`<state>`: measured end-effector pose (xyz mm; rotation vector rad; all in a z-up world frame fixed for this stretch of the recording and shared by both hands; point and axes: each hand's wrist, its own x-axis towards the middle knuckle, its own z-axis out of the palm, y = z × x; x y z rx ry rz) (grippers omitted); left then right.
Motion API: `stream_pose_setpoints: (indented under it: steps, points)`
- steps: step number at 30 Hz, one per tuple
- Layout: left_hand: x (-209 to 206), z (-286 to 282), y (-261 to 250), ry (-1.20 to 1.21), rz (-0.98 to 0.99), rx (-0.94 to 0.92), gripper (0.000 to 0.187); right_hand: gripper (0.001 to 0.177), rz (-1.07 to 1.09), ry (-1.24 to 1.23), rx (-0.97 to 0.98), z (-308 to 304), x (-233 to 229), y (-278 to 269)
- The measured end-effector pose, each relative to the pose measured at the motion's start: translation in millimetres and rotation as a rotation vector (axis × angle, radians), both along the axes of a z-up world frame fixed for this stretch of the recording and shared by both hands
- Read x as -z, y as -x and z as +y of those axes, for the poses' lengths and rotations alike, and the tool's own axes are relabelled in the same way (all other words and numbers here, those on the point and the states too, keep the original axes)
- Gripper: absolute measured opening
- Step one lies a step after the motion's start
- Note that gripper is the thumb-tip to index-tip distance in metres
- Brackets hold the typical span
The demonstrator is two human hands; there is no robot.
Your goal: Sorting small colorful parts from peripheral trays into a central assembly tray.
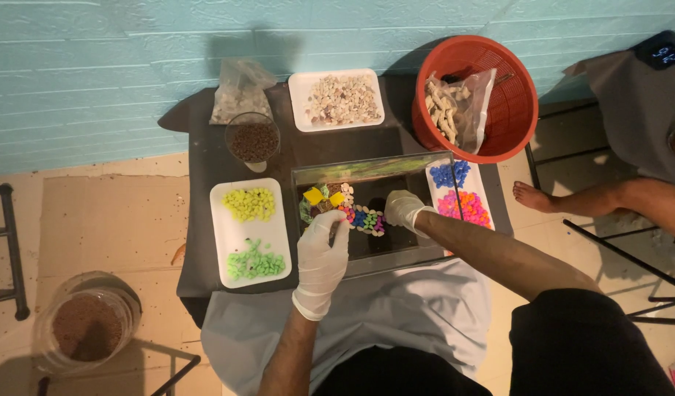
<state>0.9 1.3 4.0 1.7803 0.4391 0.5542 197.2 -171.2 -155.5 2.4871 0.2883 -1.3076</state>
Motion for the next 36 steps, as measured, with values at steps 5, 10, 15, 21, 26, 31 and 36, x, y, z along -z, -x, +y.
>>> stream_pose_setpoints:
  steps: [5, 10, 15, 21, 26, 31, 36]
  points:
    - [6, -2, 2, 0.011, 0.011, -0.011, 0.012, 0.011, 0.037, 0.012, 0.006, 5, -17, 3]
    - [0, -4, 1, 0.055, 0.016, -0.012, 0.012, 0.008, 0.036, 0.004, 0.046, 6, -20, 3]
    - [-3, -2, 0, 0.023, 0.021, -0.011, 0.011, 0.016, 0.121, 0.089, -0.072, 10, -24, -2]
    - [-4, -2, -1, 0.023, 0.021, -0.021, 0.011, 0.018, -0.048, -0.068, -0.083, -21, 37, -19]
    - [1, -3, 0, 0.030, 0.025, -0.003, 0.010, 0.022, -0.094, -0.105, -0.202, 2, -68, 12]
    - [-3, -4, 0, 0.002, 0.032, -0.005, 0.011, 0.030, -0.105, -0.166, -0.156, -7, -151, 26]
    - [-10, -6, 1, 0.082, 0.047, 0.024, 0.009, 0.021, -0.330, -0.615, 0.207, -35, -253, 65]
